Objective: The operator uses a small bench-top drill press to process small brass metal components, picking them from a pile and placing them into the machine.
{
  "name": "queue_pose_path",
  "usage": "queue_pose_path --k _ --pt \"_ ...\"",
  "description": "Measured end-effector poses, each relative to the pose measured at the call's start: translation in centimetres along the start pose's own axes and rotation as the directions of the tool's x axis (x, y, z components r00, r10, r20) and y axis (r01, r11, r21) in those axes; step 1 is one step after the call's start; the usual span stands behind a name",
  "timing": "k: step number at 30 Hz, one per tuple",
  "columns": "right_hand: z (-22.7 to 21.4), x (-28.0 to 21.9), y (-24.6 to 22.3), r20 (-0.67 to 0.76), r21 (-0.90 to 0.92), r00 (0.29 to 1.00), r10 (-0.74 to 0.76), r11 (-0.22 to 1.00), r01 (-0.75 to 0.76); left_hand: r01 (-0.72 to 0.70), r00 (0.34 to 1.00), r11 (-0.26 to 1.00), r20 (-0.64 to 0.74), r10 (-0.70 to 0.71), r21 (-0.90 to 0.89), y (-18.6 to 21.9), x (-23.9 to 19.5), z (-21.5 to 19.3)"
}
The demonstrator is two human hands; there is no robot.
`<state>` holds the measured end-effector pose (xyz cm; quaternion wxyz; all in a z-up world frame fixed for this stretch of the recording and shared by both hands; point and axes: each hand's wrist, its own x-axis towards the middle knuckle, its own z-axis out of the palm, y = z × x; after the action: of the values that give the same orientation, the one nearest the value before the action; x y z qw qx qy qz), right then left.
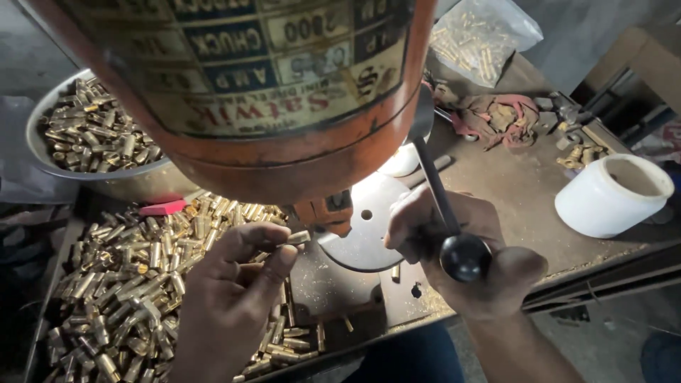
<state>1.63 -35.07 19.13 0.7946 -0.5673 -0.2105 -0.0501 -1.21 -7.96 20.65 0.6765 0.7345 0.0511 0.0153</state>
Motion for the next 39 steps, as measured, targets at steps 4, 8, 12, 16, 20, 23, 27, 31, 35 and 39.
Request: queue_pose_path --k 4,8,12,16,20,23,27,31,35,39 --pt "0.3 0.3 -0.3 0.000 0.004 1.000 -0.003 1.000 0.003 -0.029 0.998 0.999 0.046 0.031 -0.030 0.3 0.3 1.1" --pt "1.1 0.8 -0.8 0.044 -0.004 0.997 -0.068 0.998 0.068 -0.028 0.999 1.000 0.020 0.028 -0.007 1.7 0.5 1.6" --pt "2.3 1.1 -1.4 -0.057 -0.117 0.998 0.028 0.993 -0.034 -0.139 0.990 0.990 0.015 0.139 0.022 0.8 0.4 1.8" --pt "2.3 1.2 -0.9 -0.140 -0.177 0.986 0.095 0.977 -0.119 -0.267 0.961 0.942 -0.015 0.276 0.203 0.7 0.6 2.0" --pt "2.2 1.5 -0.7 -0.025 -0.094 0.999 -0.043 0.995 0.040 -0.441 0.866 0.800 -0.040 0.498 0.408 0.8 1.1 2.2" --pt "2.5 1.6 -1.3 0.020 -0.048 0.997 -0.079 0.996 0.080 -0.470 0.842 0.767 -0.038 0.538 0.437 0.9 1.4 2.3" --pt "3.0 1.5 -2.0 -0.003 -0.028 1.000 0.014 1.000 -0.014 -0.457 0.853 0.776 -0.033 0.521 0.434 1.2 1.5 2.2" --pt "2.6 1.7 -1.5 -0.011 -0.027 0.999 0.047 0.999 -0.048 -0.459 0.858 0.779 -0.014 0.513 0.428 1.6 1.6 2.1" --pt "2.2 1.8 -0.9 -0.002 -0.014 0.999 0.042 0.999 -0.042 -0.424 0.879 0.803 -0.026 0.477 0.419 1.6 1.6 2.2" --pt "2.1 1.9 -0.9 0.015 -0.015 1.000 0.020 1.000 -0.020 -0.448 0.864 0.784 -0.016 0.503 0.431 1.5 1.7 2.1"
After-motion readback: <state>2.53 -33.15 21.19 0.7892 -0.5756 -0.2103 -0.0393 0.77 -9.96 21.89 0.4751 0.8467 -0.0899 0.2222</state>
